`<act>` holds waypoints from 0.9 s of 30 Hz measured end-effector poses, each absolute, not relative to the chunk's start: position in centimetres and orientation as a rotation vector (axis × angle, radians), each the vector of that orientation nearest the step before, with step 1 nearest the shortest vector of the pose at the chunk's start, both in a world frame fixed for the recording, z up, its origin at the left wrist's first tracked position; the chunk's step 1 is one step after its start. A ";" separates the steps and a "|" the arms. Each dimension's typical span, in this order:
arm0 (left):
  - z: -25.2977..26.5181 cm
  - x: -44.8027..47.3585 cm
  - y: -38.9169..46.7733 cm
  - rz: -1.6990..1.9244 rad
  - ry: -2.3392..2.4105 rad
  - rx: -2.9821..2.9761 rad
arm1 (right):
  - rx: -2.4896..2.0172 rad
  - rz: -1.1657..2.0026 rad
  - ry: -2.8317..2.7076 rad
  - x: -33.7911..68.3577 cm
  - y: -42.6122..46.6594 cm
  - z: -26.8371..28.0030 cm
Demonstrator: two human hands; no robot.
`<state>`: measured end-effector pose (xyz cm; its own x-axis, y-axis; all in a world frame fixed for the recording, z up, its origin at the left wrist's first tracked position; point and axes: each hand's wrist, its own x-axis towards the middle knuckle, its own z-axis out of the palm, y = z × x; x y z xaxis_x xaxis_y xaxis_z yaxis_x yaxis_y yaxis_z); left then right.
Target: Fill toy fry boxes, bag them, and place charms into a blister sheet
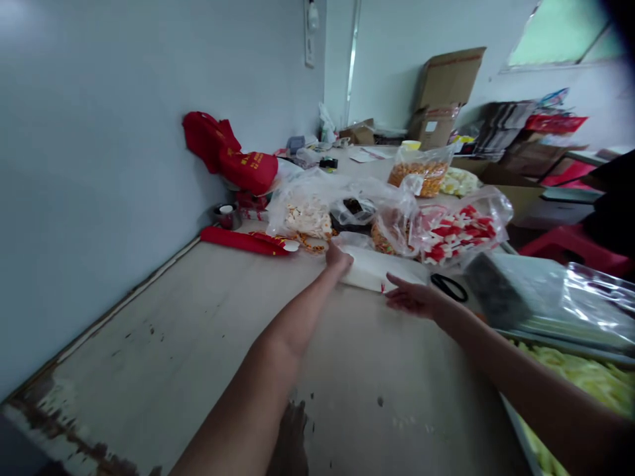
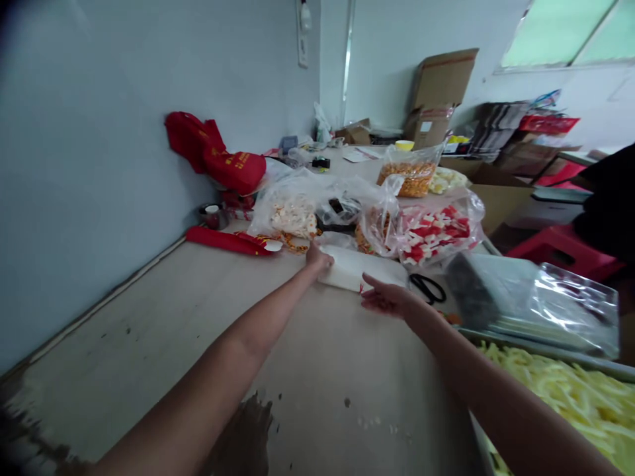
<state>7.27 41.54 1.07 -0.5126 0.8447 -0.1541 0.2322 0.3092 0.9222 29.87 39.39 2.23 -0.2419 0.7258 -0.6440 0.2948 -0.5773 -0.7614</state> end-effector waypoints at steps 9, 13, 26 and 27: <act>1.0 4.1 37.7 1.176 2.174 1.718 | -1.594 1.755 -1.418 33.5 35.9 2.3; 0.7 -2.2 33.0 1.057 2.170 1.876 | -1.456 1.745 -1.568 36.1 33.3 4.2; -3.0 -9.1 23.4 0.856 2.254 2.038 | -1.549 1.346 -1.904 44.5 17.2 7.1; -3.4 -8.6 23.5 0.851 2.246 2.072 | -1.572 1.239 -1.986 44.6 16.2 7.5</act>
